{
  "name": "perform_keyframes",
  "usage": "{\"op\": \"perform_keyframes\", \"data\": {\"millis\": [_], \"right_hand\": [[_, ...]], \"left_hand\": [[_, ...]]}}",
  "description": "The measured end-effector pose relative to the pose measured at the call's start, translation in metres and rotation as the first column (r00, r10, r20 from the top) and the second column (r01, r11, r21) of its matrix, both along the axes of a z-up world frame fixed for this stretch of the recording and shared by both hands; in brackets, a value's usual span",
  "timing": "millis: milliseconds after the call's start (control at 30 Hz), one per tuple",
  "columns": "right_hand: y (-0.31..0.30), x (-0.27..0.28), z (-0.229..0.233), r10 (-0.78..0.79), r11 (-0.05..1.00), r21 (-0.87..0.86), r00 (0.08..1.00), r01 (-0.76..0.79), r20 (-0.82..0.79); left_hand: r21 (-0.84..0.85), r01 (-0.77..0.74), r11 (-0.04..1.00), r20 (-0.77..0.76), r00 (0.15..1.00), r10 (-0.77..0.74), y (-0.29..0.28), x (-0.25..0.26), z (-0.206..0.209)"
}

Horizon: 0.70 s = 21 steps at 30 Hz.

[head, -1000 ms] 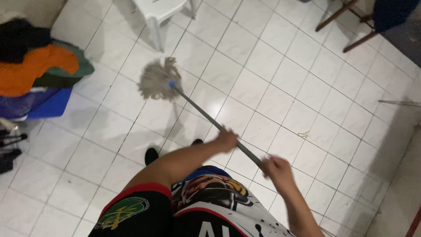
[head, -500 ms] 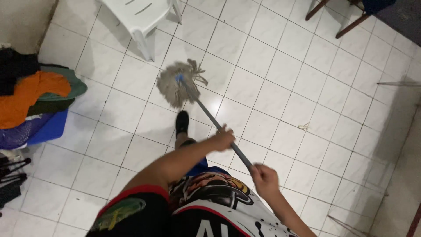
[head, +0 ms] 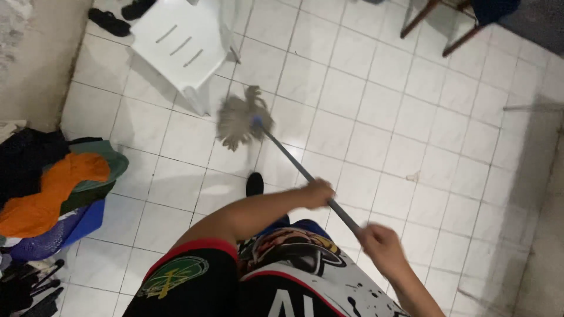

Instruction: The person mops a white tiled floor using a string mop, moving back and forth across the room and around obstacles such as a chair, clothes, and a fan. The person navigates the mop around the edges and corners of the room.

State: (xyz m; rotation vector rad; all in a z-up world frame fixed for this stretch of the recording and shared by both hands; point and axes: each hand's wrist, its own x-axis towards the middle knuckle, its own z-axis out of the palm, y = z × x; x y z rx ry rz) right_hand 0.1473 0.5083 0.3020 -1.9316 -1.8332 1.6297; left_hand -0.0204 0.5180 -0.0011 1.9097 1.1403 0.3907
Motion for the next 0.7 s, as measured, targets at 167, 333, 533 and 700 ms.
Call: {"op": "perform_keyframes", "data": {"millis": [167, 333, 533, 700], "right_hand": [[0.000, -0.015, 0.021, -0.146, 0.978, 0.088, 0.926, 0.187, -0.348], [0.048, -0.021, -0.050, -0.022, 0.978, 0.173, 0.874, 0.120, -0.486], [0.126, -0.072, -0.174, 0.327, 0.930, 0.239, 0.924, -0.278, -0.198], [0.179, -0.065, -0.191, 0.401, 0.905, -0.012, 0.864, -0.424, -0.305]], "left_hand": [[-0.158, -0.057, 0.986, 0.070, 0.995, 0.068, 0.005, -0.008, 0.055], [-0.191, -0.087, 0.978, -0.036, 0.996, 0.082, 0.033, -0.069, 0.055], [-0.067, -0.352, 0.933, -0.442, 0.849, 0.289, 0.083, -0.125, -0.020], [-0.314, -0.695, 0.647, -0.616, 0.667, 0.419, 0.128, -0.100, -0.024]]}}
